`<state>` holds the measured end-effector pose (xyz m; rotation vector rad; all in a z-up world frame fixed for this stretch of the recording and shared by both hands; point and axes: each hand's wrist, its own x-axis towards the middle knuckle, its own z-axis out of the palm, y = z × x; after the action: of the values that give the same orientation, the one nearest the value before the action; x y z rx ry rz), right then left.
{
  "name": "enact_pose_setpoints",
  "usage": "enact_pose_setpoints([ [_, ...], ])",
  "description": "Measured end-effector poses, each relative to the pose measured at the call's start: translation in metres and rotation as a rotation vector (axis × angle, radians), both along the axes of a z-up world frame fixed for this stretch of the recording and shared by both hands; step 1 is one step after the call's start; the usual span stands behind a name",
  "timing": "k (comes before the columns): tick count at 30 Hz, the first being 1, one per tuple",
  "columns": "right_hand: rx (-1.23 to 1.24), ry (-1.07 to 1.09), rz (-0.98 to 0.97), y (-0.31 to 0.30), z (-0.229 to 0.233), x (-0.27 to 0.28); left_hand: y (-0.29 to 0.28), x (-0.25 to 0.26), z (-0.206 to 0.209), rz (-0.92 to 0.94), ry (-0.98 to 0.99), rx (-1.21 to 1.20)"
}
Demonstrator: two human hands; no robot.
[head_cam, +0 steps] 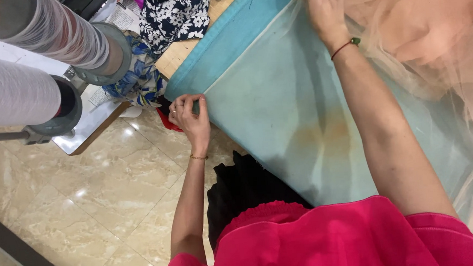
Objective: Measuring and cutting tulle fabric on a work table with scissors and a ruler.
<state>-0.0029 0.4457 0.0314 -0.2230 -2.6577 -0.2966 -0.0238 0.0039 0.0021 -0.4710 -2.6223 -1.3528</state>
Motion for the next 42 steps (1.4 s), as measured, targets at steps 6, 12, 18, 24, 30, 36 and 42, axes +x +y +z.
enact_pose_setpoints([
  [6, 0.184, 0.022, -0.040, -0.013, -0.012, 0.009, -0.001, 0.000, -0.007, 0.017, 0.020, -0.006],
  [12, 0.089, 0.112, 0.058, -0.032, -0.003, 0.018, -0.004, -0.001, -0.021, 0.045, 0.054, -0.032],
  [18, 0.007, 0.107, 0.022, -0.039, -0.005, 0.015, 0.015, -0.011, 0.011, 0.033, 0.135, -0.178],
  [24, -0.062, 0.102, -0.013, -0.043, 0.002, 0.013, 0.126, -0.054, 0.041, -0.308, 0.338, -0.092],
  [30, -0.043, 0.127, -0.034, -0.041, 0.000, 0.012, 0.268, -0.095, 0.004, -0.551, 0.078, -0.111],
  [36, -0.151, 0.140, -0.039, -0.058, 0.006, 0.037, 0.299, -0.104, -0.006, -0.607, -0.087, -0.203],
  [42, -0.341, 0.034, -0.073, -0.097, -0.007, 0.080, 0.277, -0.091, -0.006, -0.615, 0.097, 0.065],
])
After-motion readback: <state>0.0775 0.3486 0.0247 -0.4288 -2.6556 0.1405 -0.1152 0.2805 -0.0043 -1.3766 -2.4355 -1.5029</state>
